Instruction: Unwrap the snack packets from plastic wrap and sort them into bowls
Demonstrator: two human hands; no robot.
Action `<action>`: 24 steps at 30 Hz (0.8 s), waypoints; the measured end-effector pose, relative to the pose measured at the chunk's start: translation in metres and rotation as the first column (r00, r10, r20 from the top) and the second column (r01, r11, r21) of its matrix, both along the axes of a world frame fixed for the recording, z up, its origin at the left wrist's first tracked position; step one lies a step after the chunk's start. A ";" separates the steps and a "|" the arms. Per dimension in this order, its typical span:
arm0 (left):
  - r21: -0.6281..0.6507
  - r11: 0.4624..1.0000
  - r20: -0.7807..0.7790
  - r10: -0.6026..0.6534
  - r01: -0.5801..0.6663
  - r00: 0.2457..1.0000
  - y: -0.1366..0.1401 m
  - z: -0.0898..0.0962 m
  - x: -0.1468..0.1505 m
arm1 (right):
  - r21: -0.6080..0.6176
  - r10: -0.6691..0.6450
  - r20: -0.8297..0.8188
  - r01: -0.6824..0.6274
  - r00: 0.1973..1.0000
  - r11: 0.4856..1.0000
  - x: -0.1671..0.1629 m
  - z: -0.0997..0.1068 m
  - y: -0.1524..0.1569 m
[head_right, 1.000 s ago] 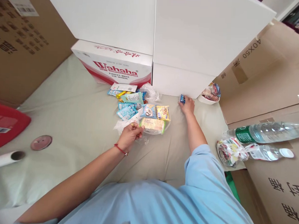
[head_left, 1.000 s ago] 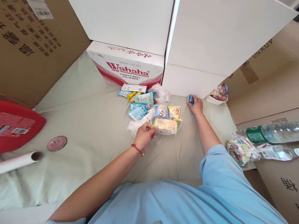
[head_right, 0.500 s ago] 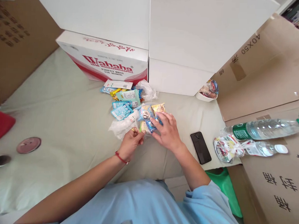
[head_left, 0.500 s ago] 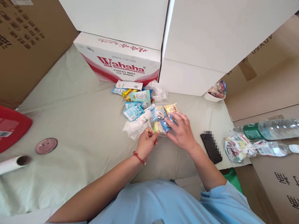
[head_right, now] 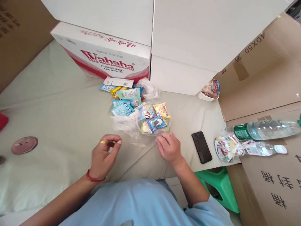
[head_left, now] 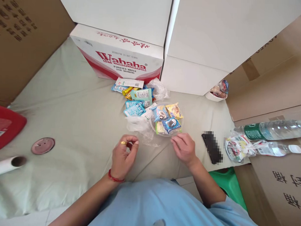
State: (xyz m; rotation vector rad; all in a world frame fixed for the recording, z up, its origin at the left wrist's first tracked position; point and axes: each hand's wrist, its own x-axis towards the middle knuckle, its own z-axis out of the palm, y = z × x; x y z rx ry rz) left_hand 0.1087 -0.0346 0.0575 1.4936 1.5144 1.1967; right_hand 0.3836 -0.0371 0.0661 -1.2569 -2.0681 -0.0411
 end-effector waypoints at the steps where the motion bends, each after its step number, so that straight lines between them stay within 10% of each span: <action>1: 0.134 0.991 -0.122 0.049 -0.033 0.991 0.005 -0.002 -0.005 | -0.008 -0.005 0.055 0.006 0.998 1.000 -0.006 -0.009 -0.001; 4: 0.346 0.936 -0.371 0.069 0.069 0.926 0.028 -0.012 -0.009 | 0.033 -0.112 0.116 0.109 0.987 0.994 -0.018 -0.031 0.005; 13: -0.040 0.912 -0.706 -0.315 0.408 0.634 0.035 -0.063 -0.001 | -0.070 -0.366 0.121 0.376 0.923 0.924 0.029 -0.039 0.012; 24: -0.053 0.907 -0.734 -0.319 0.418 0.600 0.038 -0.061 -0.002 | -0.181 -0.727 0.519 0.889 0.450 0.421 0.138 -0.001 0.076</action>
